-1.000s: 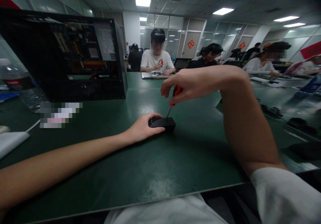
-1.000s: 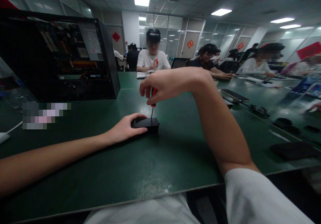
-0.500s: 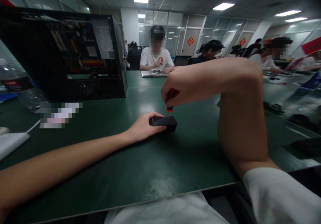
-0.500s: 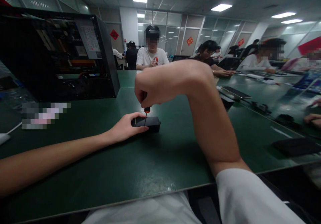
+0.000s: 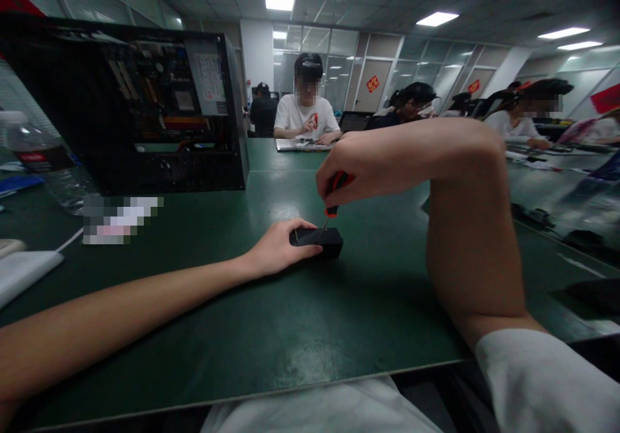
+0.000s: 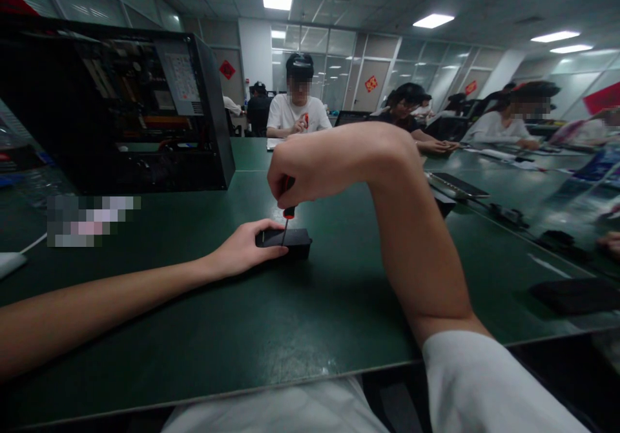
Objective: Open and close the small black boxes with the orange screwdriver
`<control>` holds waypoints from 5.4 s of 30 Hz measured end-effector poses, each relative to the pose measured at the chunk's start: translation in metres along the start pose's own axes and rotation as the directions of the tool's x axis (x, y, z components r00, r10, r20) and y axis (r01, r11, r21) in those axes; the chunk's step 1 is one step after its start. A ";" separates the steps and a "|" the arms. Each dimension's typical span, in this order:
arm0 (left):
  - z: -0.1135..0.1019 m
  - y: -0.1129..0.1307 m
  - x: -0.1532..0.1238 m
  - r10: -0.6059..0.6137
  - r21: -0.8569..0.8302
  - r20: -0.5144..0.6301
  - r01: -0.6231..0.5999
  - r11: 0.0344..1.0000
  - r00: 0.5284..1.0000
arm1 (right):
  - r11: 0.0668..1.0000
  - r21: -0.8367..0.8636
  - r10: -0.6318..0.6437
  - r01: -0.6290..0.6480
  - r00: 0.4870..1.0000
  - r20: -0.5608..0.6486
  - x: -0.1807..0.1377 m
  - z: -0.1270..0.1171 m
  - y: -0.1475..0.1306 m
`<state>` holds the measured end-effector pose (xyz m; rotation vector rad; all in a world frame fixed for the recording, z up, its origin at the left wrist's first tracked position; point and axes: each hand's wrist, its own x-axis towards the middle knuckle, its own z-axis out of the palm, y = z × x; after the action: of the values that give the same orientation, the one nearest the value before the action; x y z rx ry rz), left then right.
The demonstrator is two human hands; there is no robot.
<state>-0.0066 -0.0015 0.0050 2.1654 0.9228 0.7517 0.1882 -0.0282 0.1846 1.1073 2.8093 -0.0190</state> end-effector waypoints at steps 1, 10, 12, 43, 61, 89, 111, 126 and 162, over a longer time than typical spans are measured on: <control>0.000 0.000 0.000 -0.001 0.003 -0.001 0.001 1.000 1.000 | 1.000 0.008 -0.017 0.017 1.000 -0.004 0.000 0.000 0.002; 0.000 0.001 -0.001 0.013 0.014 -0.004 -0.013 1.000 1.000 | 0.999 0.027 -0.037 0.037 0.999 0.008 0.002 0.000 0.004; 0.000 0.000 0.000 0.012 0.012 -0.005 -0.012 1.000 1.000 | 0.999 0.024 -0.033 0.033 0.999 0.020 0.003 0.000 0.003; -0.001 0.001 -0.002 0.261 -0.058 -0.083 -0.266 0.962 0.962 | 0.997 0.036 -0.062 0.068 0.987 -0.145 -0.011 -0.005 0.002; 0.001 -0.002 -0.002 0.309 -0.051 -0.123 -0.317 0.947 0.943 | 0.995 -0.010 -0.098 0.098 0.977 -0.190 -0.009 0.001 -0.006; 0.002 0.000 -0.006 0.344 0.089 -0.132 -0.334 0.938 0.930 | 0.997 -0.075 -0.009 -0.004 0.987 -0.163 -0.043 0.088 0.036; 0.002 0.002 -0.003 0.153 0.218 -0.037 -0.141 0.966 0.988 | 0.859 -0.512 -0.340 0.029 0.779 -0.527 -0.057 0.131 0.090; 0.003 0.000 -0.002 0.183 0.235 -0.042 -0.169 0.957 0.982 | 0.867 -0.498 -0.294 0.034 0.841 -0.455 -0.050 0.142 0.096; 0.003 -0.005 -0.003 0.240 0.275 -0.015 -0.227 0.934 0.971 | 0.957 -0.278 -0.198 0.079 0.879 -0.434 -0.032 0.160 0.097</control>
<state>-0.0075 -0.0021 -0.0012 2.5417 0.8414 0.8345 0.2951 0.0120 0.0333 0.9448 3.1682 0.6568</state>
